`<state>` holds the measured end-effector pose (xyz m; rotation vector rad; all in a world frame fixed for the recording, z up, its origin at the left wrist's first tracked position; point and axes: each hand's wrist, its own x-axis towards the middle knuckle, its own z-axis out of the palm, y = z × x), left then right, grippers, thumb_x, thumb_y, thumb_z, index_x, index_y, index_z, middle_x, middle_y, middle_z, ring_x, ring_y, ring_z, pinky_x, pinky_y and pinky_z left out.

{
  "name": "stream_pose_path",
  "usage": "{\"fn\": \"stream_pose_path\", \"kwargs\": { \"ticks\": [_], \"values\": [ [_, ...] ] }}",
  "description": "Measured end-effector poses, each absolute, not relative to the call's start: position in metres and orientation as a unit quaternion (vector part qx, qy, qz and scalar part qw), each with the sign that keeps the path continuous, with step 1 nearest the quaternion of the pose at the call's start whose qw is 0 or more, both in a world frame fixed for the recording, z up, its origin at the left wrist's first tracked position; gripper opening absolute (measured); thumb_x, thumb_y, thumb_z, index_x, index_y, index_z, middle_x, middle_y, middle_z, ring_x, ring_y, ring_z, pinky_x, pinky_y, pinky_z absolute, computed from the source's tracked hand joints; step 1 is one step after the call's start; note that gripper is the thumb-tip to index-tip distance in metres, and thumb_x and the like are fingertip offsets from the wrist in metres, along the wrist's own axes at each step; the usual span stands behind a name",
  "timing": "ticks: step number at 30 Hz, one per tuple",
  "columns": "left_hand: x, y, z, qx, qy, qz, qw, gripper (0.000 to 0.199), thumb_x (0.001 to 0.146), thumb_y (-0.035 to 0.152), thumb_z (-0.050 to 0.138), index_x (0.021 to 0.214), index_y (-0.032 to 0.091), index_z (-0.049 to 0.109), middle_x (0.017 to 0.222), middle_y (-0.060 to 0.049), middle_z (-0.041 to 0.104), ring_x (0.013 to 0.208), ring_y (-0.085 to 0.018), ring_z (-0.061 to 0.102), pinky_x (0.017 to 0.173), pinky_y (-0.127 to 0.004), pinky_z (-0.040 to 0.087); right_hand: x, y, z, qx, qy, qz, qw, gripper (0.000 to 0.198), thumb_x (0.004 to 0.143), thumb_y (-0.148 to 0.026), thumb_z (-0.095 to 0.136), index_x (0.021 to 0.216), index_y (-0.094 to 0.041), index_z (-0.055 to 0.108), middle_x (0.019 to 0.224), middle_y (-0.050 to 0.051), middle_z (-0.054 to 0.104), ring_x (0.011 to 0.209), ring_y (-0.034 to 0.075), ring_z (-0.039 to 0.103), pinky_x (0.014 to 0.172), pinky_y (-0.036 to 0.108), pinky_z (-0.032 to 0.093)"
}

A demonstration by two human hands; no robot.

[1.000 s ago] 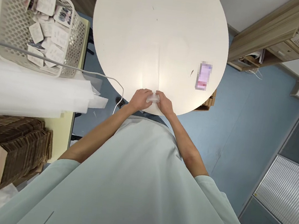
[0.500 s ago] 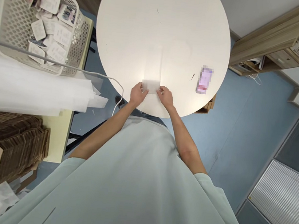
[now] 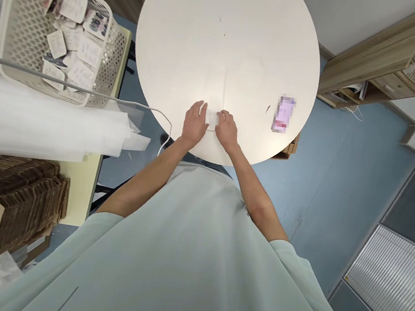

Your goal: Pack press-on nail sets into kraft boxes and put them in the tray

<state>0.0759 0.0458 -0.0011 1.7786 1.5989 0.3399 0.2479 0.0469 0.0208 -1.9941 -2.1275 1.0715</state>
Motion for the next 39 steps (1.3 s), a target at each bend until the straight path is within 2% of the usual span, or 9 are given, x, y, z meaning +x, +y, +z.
{"fn": "stream_pose_path", "kwargs": {
  "ticks": [2,6,15,18,22,27,32,36,39],
  "values": [
    [0.076,0.054,-0.004,0.734,0.554,0.112,0.376,0.070,0.106,0.038,0.056,0.171,0.015,0.044,0.177,-0.021,0.044,0.169,-0.039,0.031,0.137,-0.059,0.025,0.248,0.049,0.019,-0.600,-0.714,0.361,0.009,0.060,0.104,-0.021,0.063,0.162,-0.015,0.051,0.175,0.020,0.043,0.165,0.035,0.037,0.136,0.059,0.039],
    [0.073,0.062,-0.007,0.753,0.513,0.069,0.406,0.066,0.107,0.033,0.047,0.169,0.011,0.048,0.175,-0.022,0.047,0.166,-0.039,0.039,0.137,-0.060,0.026,0.254,0.048,0.016,-0.577,-0.726,0.375,-0.007,0.073,0.099,-0.018,0.067,0.168,-0.018,0.045,0.179,0.017,0.041,0.169,0.031,0.035,0.137,0.056,0.040],
    [0.053,0.018,0.008,0.779,0.488,0.016,0.393,0.076,0.109,0.043,0.049,0.175,0.008,0.036,0.182,-0.023,0.034,0.171,-0.037,0.030,0.139,-0.055,0.020,0.272,0.004,0.021,-0.543,-0.762,0.352,-0.019,0.071,0.106,-0.021,0.057,0.174,-0.014,0.038,0.183,0.017,0.035,0.171,0.029,0.034,0.136,0.052,0.040],
    [0.051,-0.002,0.004,0.789,0.473,0.009,0.391,0.085,0.107,0.050,0.055,0.177,0.007,0.031,0.184,-0.023,0.029,0.172,-0.037,0.027,0.140,-0.054,0.018,0.276,-0.015,0.017,-0.531,-0.775,0.343,-0.020,0.071,0.109,-0.024,0.054,0.176,-0.013,0.035,0.183,0.019,0.034,0.171,0.030,0.034,0.135,0.052,0.041],
    [0.048,-0.018,-0.004,0.785,0.477,0.014,0.395,0.093,0.101,0.048,0.065,0.176,0.004,0.031,0.185,-0.023,0.026,0.173,-0.036,0.027,0.141,-0.050,0.018,0.280,-0.032,0.012,-0.519,-0.786,0.335,-0.010,0.068,0.114,-0.034,0.049,0.177,-0.012,0.034,0.183,0.019,0.034,0.171,0.031,0.034,0.135,0.052,0.041],
    [0.043,-0.015,-0.007,0.745,0.511,0.059,0.425,0.081,0.103,0.044,0.065,0.174,0.013,0.042,0.180,-0.016,0.041,0.167,-0.034,0.040,0.137,-0.049,0.032,0.284,-0.035,0.014,-0.538,-0.765,0.353,0.028,0.067,0.118,-0.052,0.038,0.175,-0.016,0.039,0.182,0.016,0.037,0.168,0.030,0.041,0.132,0.049,0.044],
    [0.045,0.000,0.000,0.675,0.586,0.078,0.441,0.056,0.105,0.038,0.064,0.158,0.019,0.064,0.162,-0.011,0.066,0.149,-0.032,0.063,0.128,-0.044,0.045,0.280,-0.024,0.017,-0.593,-0.706,0.382,0.064,0.066,0.118,-0.061,0.033,0.167,-0.020,0.052,0.172,0.015,0.055,0.159,0.030,0.053,0.129,0.049,0.049],
    [0.050,0.010,0.006,0.628,0.638,0.088,0.437,0.043,0.107,0.042,0.062,0.140,0.020,0.077,0.137,-0.010,0.081,0.129,-0.033,0.074,0.113,-0.042,0.054,0.274,-0.011,0.014,-0.649,-0.633,0.408,0.107,0.062,0.117,-0.064,0.036,0.153,-0.022,0.063,0.152,0.013,0.071,0.137,0.028,0.069,0.117,0.044,0.057],
    [0.055,0.016,0.007,0.600,0.669,0.089,0.429,0.036,0.108,0.044,0.059,0.124,0.020,0.082,0.120,-0.011,0.085,0.114,-0.033,0.078,0.101,-0.041,0.057,0.272,0.002,0.009,-0.666,-0.604,0.420,0.127,0.054,0.116,-0.062,0.043,0.136,-0.021,0.072,0.133,0.013,0.078,0.118,0.027,0.074,0.106,0.040,0.060]
  ]
}}
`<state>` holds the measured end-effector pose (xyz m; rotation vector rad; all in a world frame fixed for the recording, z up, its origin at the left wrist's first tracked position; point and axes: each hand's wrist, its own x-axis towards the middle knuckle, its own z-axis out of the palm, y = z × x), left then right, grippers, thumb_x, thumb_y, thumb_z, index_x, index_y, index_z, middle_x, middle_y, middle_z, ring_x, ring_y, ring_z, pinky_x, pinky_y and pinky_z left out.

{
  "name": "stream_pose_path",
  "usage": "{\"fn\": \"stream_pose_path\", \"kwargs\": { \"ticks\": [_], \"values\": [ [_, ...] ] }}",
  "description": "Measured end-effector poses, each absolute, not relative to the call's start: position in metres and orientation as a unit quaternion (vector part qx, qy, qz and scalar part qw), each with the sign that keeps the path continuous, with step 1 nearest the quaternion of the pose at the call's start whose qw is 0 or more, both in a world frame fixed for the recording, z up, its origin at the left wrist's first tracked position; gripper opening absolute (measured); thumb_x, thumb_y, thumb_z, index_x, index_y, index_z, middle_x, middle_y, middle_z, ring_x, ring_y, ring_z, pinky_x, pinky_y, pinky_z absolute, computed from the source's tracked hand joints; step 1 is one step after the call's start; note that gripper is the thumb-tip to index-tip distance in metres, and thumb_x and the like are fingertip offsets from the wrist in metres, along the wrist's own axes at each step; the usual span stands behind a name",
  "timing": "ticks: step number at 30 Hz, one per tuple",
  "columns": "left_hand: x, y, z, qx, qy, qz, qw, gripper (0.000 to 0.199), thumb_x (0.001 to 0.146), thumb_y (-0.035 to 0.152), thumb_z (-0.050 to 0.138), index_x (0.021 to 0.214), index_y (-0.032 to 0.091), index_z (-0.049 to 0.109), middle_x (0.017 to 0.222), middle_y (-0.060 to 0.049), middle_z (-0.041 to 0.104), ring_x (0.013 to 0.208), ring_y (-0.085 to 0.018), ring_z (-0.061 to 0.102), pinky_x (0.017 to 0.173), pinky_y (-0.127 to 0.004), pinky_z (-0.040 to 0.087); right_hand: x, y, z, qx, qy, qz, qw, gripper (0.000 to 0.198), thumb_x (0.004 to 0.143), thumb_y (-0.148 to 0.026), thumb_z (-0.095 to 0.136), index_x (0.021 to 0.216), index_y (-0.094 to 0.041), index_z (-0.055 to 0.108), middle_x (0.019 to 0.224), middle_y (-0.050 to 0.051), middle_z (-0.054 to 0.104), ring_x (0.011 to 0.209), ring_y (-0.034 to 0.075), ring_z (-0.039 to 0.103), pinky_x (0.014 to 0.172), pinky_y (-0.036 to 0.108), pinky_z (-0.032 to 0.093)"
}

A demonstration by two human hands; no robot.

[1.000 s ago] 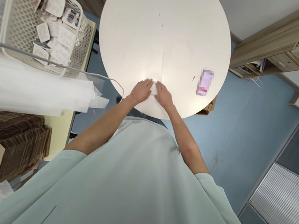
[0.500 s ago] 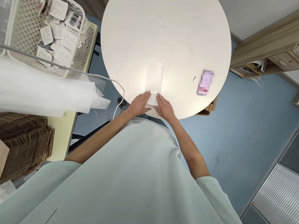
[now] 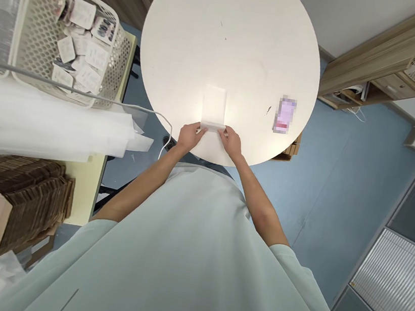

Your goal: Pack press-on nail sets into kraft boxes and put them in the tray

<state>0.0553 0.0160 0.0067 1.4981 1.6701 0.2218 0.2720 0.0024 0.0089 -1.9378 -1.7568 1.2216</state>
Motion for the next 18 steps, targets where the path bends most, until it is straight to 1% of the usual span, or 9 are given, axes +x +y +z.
{"fn": "stream_pose_path", "kwargs": {
  "ticks": [4,6,8,10,11,13,15,16,18],
  "values": [
    [0.062,0.027,0.005,0.569,0.704,0.086,0.416,0.025,0.104,0.039,0.063,0.107,0.022,0.081,0.117,-0.010,0.085,0.112,-0.033,0.077,0.097,-0.041,0.057,0.270,0.020,-0.001,-0.685,-0.572,0.424,0.154,0.042,0.112,-0.054,0.056,0.119,-0.019,0.076,0.121,0.012,0.080,0.105,0.025,0.074,0.101,0.038,0.060],
    [0.066,0.034,0.003,0.555,0.719,0.080,0.410,0.019,0.102,0.036,0.065,0.100,0.023,0.079,0.114,-0.010,0.084,0.111,-0.033,0.076,0.096,-0.042,0.057,0.269,0.026,-0.005,-0.701,-0.547,0.427,0.162,0.036,0.109,-0.051,0.062,0.117,-0.018,0.077,0.118,0.012,0.080,0.102,0.024,0.074,0.100,0.039,0.061],
    [0.069,0.039,0.001,0.543,0.726,0.075,0.414,0.017,0.101,0.034,0.065,0.098,0.022,0.077,0.109,-0.011,0.082,0.107,-0.033,0.076,0.096,-0.043,0.058,0.268,0.030,-0.009,-0.715,-0.526,0.432,0.162,0.033,0.106,-0.048,0.067,0.117,-0.018,0.077,0.116,0.011,0.080,0.101,0.024,0.074,0.101,0.040,0.061],
    [0.072,0.043,-0.001,0.525,0.734,0.076,0.423,0.018,0.100,0.031,0.066,0.109,0.021,0.078,0.109,-0.012,0.081,0.106,-0.033,0.075,0.099,-0.045,0.059,0.267,0.032,-0.011,-0.725,-0.510,0.436,0.154,0.031,0.104,-0.045,0.070,0.119,-0.019,0.076,0.114,0.010,0.080,0.103,0.024,0.074,0.103,0.042,0.061],
    [0.074,0.044,-0.003,0.514,0.740,0.081,0.426,0.025,0.099,0.029,0.067,0.120,0.020,0.077,0.113,-0.013,0.080,0.108,-0.033,0.075,0.101,-0.046,0.059,0.266,0.033,-0.011,-0.730,-0.505,0.436,0.148,0.031,0.104,-0.044,0.070,0.122,-0.019,0.075,0.115,0.010,0.080,0.104,0.025,0.074,0.104,0.043,0.061],
    [0.075,0.045,-0.005,0.503,0.751,0.100,0.416,0.050,0.097,0.025,0.068,0.146,0.019,0.066,0.132,-0.016,0.075,0.117,-0.033,0.074,0.108,-0.049,0.058,0.264,0.034,-0.011,-0.739,-0.509,0.420,0.136,0.036,0.105,-0.042,0.068,0.133,-0.019,0.071,0.121,0.011,0.078,0.109,0.026,0.074,0.107,0.046,0.061],
    [0.075,0.046,-0.008,0.536,0.737,0.125,0.393,0.070,0.096,0.024,0.068,0.164,0.018,0.051,0.155,-0.020,0.063,0.136,-0.035,0.066,0.117,-0.052,0.054,0.261,0.037,-0.010,-0.734,-0.542,0.387,0.133,0.045,0.107,-0.041,0.064,0.147,-0.020,0.064,0.139,0.015,0.072,0.126,0.029,0.070,0.113,0.051,0.059],
    [0.075,0.047,-0.010,0.569,0.716,0.136,0.382,0.073,0.098,0.024,0.066,0.167,0.018,0.047,0.164,-0.021,0.056,0.147,-0.036,0.060,0.123,-0.054,0.050,0.259,0.039,-0.009,-0.722,-0.570,0.370,0.132,0.049,0.108,-0.041,0.062,0.153,-0.021,0.060,0.150,0.016,0.067,0.138,0.030,0.065,0.118,0.053,0.057],
    [0.074,0.049,-0.013,0.642,0.652,0.144,0.377,0.068,0.104,0.027,0.058,0.169,0.018,0.045,0.175,-0.020,0.046,0.163,-0.036,0.043,0.133,-0.055,0.038,0.258,0.044,-0.007,-0.679,-0.635,0.347,0.120,0.053,0.111,-0.040,0.058,0.161,-0.023,0.055,0.168,0.016,0.053,0.158,0.030,0.049,0.129,0.054,0.049]
  ]
}}
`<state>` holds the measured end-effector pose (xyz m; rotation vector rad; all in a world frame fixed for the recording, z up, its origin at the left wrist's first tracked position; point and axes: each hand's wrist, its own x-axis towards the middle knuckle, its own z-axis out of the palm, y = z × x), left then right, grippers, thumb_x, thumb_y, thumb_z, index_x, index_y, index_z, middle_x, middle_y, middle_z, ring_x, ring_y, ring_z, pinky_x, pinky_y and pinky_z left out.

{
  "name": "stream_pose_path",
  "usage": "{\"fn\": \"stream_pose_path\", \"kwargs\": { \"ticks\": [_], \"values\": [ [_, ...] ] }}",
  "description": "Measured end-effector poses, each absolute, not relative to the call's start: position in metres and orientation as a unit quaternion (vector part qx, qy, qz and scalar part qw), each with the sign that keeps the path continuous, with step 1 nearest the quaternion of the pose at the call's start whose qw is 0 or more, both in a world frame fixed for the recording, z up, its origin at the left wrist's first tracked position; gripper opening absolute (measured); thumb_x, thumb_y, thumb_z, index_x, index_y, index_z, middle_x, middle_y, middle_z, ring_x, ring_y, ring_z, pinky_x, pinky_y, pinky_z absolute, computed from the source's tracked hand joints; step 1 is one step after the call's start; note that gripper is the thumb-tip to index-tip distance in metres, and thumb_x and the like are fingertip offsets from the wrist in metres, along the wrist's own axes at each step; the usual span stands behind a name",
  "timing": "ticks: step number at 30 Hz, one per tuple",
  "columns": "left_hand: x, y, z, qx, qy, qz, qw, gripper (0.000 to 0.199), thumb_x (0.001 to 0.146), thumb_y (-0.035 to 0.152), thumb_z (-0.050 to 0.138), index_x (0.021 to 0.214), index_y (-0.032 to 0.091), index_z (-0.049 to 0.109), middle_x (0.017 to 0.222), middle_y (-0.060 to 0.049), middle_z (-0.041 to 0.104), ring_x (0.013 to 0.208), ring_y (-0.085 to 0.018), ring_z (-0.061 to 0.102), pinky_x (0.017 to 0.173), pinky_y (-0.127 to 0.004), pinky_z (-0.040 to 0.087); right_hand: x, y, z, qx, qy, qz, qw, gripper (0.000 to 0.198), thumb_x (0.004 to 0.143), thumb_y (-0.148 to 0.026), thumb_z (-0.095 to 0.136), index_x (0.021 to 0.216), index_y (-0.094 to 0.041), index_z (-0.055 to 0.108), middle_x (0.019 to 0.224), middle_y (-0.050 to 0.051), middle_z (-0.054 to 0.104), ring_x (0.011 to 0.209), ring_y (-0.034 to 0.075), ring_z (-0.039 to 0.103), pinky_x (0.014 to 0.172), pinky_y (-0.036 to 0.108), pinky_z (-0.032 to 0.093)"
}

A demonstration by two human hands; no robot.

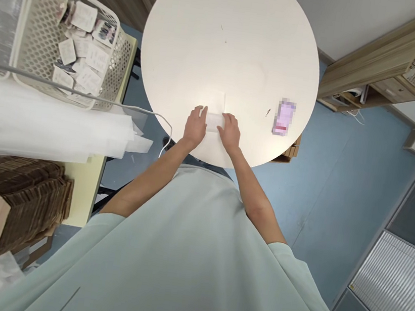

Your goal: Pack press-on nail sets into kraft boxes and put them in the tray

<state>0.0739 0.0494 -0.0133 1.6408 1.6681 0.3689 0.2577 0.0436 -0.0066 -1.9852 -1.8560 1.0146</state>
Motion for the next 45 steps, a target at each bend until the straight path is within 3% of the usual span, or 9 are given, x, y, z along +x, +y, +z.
{"fn": "stream_pose_path", "kwargs": {
  "ticks": [3,6,13,22,30,33,37,42,45],
  "values": [
    [0.071,0.054,-0.016,0.704,0.575,0.117,0.401,0.060,0.111,0.028,0.040,0.169,0.017,0.047,0.178,-0.017,0.045,0.169,-0.032,0.034,0.139,-0.054,0.027,0.260,0.049,-0.002,-0.610,-0.708,0.349,0.074,0.053,0.115,-0.041,0.050,0.166,-0.025,0.051,0.178,0.011,0.045,0.169,0.027,0.035,0.138,0.052,0.038],
    [0.067,0.053,-0.013,0.718,0.557,0.082,0.410,0.061,0.110,0.024,0.035,0.169,0.014,0.047,0.179,-0.017,0.044,0.168,-0.031,0.037,0.139,-0.053,0.029,0.266,0.045,0.004,-0.572,-0.738,0.356,0.035,0.059,0.115,-0.042,0.048,0.171,-0.024,0.044,0.183,0.011,0.038,0.171,0.028,0.033,0.136,0.053,0.041],
    [0.056,0.007,0.006,0.744,0.514,0.068,0.422,0.063,0.105,0.033,0.054,0.165,0.016,0.051,0.180,-0.018,0.042,0.168,-0.034,0.037,0.137,-0.055,0.032,0.274,-0.011,0.018,-0.560,-0.753,0.345,-0.012,0.064,0.111,-0.028,0.054,0.173,-0.017,0.042,0.184,0.015,0.033,0.171,0.033,0.034,0.135,0.056,0.041],
    [0.047,-0.029,0.010,0.709,0.535,0.063,0.455,0.071,0.095,0.033,0.069,0.164,0.020,0.054,0.177,-0.014,0.047,0.165,-0.031,0.044,0.137,-0.050,0.031,0.286,-0.051,0.023,-0.556,-0.752,0.355,0.003,0.061,0.116,-0.047,0.048,0.171,-0.021,0.048,0.181,0.011,0.041,0.167,0.031,0.040,0.132,0.052,0.044],
    [0.059,0.000,0.011,0.595,0.663,0.082,0.447,0.036,0.103,0.046,0.064,0.129,0.023,0.074,0.136,-0.014,0.078,0.126,-0.035,0.071,0.110,-0.045,0.054,0.280,-0.016,0.024,-0.641,-0.655,0.395,0.067,0.051,0.118,-0.052,0.041,0.147,-0.021,0.069,0.145,0.014,0.074,0.130,0.029,0.069,0.109,0.042,0.058],
    [0.069,0.012,0.005,0.564,0.701,0.069,0.431,0.027,0.104,0.048,0.062,0.106,0.024,0.072,0.116,-0.015,0.078,0.110,-0.034,0.071,0.099,-0.045,0.055,0.276,0.000,0.019,-0.664,-0.622,0.409,0.073,0.047,0.117,-0.053,0.044,0.125,-0.020,0.076,0.124,0.012,0.079,0.104,0.025,0.074,0.097,0.037,0.059],
    [0.080,0.021,-0.004,0.544,0.723,0.065,0.422,0.018,0.102,0.042,0.062,0.099,0.025,0.068,0.111,-0.016,0.075,0.110,-0.037,0.067,0.101,-0.049,0.053,0.272,0.014,0.009,-0.700,-0.581,0.407,0.083,0.038,0.112,-0.053,0.054,0.111,-0.021,0.076,0.117,0.010,0.079,0.100,0.024,0.074,0.093,0.036,0.059],
    [0.084,0.021,-0.007,0.522,0.741,0.085,0.414,0.020,0.101,0.044,0.063,0.103,0.026,0.069,0.113,-0.016,0.076,0.126,-0.041,0.062,0.105,-0.053,0.053,0.265,0.017,0.005,-0.748,-0.535,0.386,0.072,0.036,0.111,-0.052,0.060,0.125,-0.021,0.072,0.121,0.012,0.079,0.111,0.028,0.075,0.097,0.041,0.061],
    [0.086,0.021,-0.006,0.481,0.754,0.096,0.436,0.024,0.100,0.046,0.067,0.110,0.024,0.070,0.124,-0.015,0.077,0.123,-0.036,0.067,0.106,-0.049,0.053,0.262,0.019,0.010,-0.733,-0.591,0.330,0.066,0.049,0.115,-0.047,0.054,0.154,-0.019,0.059,0.153,0.019,0.066,0.137,0.030,0.067,0.109,0.045,0.060]
  ]
}}
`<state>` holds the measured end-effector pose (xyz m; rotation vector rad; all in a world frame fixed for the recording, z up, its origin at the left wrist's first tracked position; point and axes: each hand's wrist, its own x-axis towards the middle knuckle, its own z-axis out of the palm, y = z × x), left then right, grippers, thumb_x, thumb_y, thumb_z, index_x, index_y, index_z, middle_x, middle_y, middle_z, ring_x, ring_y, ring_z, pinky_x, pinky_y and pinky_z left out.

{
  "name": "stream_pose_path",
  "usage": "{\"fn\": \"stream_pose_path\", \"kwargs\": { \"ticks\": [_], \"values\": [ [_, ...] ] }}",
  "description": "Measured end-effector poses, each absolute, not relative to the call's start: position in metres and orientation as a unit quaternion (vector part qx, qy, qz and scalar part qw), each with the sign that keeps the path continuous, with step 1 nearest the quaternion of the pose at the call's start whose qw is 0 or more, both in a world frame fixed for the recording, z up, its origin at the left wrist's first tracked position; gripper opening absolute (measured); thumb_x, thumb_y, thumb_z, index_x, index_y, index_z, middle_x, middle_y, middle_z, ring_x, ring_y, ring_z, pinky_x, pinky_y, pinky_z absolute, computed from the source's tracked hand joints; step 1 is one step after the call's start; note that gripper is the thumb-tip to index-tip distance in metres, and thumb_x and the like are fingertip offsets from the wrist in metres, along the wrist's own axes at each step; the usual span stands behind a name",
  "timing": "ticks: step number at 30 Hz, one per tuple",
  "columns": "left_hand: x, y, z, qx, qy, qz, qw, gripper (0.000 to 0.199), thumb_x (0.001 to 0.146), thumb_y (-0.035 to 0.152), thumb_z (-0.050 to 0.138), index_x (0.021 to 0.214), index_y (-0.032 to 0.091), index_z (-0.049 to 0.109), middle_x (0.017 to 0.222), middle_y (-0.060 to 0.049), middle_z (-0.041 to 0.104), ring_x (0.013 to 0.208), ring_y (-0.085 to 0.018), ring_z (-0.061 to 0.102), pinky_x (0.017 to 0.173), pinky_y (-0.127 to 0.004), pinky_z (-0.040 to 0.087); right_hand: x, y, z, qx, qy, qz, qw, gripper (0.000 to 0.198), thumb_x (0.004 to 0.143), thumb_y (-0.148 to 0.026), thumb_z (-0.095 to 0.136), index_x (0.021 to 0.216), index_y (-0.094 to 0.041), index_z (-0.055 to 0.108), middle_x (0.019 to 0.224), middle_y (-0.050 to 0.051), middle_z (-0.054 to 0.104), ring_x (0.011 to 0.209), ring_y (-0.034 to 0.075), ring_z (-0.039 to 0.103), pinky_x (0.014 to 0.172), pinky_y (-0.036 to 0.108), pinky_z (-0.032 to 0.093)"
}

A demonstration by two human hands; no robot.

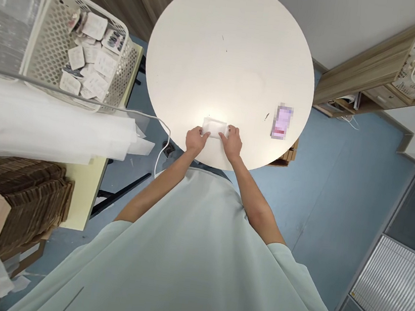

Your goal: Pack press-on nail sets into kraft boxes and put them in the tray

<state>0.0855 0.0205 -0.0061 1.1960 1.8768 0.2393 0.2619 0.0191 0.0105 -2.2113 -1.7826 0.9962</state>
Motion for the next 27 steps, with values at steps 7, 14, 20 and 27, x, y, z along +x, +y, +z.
{"fn": "stream_pose_path", "kwargs": {
  "ticks": [7,14,20,27],
  "values": [
    [0.088,0.015,0.000,0.424,0.793,0.123,0.420,0.033,0.096,0.046,0.074,0.119,0.024,0.063,0.132,-0.015,0.074,0.119,-0.032,0.071,0.106,-0.047,0.055,0.262,0.036,0.016,-0.579,-0.737,0.348,0.017,0.051,0.117,-0.025,0.037,0.164,-0.028,0.056,0.179,0.005,0.045,0.171,0.023,0.032,0.137,0.050,0.039],
    [0.091,0.007,0.011,0.416,0.782,0.108,0.452,0.028,0.098,0.043,0.075,0.112,0.026,0.057,0.122,-0.010,0.073,0.112,-0.030,0.072,0.104,-0.047,0.055,0.257,0.031,0.012,-0.610,-0.700,0.370,0.014,0.054,0.113,-0.034,0.049,0.165,-0.021,0.055,0.170,0.018,0.049,0.139,0.035,0.066,0.117,0.053,0.059],
    [0.075,0.019,0.010,0.465,0.748,0.150,0.448,0.030,0.099,0.025,0.068,0.128,0.023,0.059,0.145,-0.016,0.063,0.119,-0.029,0.072,0.110,-0.045,0.055,0.234,0.024,0.011,-0.628,-0.672,0.392,-0.002,0.058,0.113,-0.035,0.048,0.169,-0.018,0.050,0.159,0.020,0.053,0.113,0.029,0.077,0.105,0.046,0.065],
    [0.014,0.021,0.012,0.467,0.775,0.135,0.404,0.034,0.096,0.021,0.061,0.130,0.024,0.062,0.144,-0.017,0.066,0.133,-0.034,0.067,0.119,-0.049,0.051,0.174,0.029,0.023,-0.588,-0.696,0.410,-0.037,0.055,0.113,-0.033,0.052,0.165,-0.016,0.054,0.150,0.020,0.060,0.116,0.027,0.075,0.105,0.041,0.064]
  ]
}}
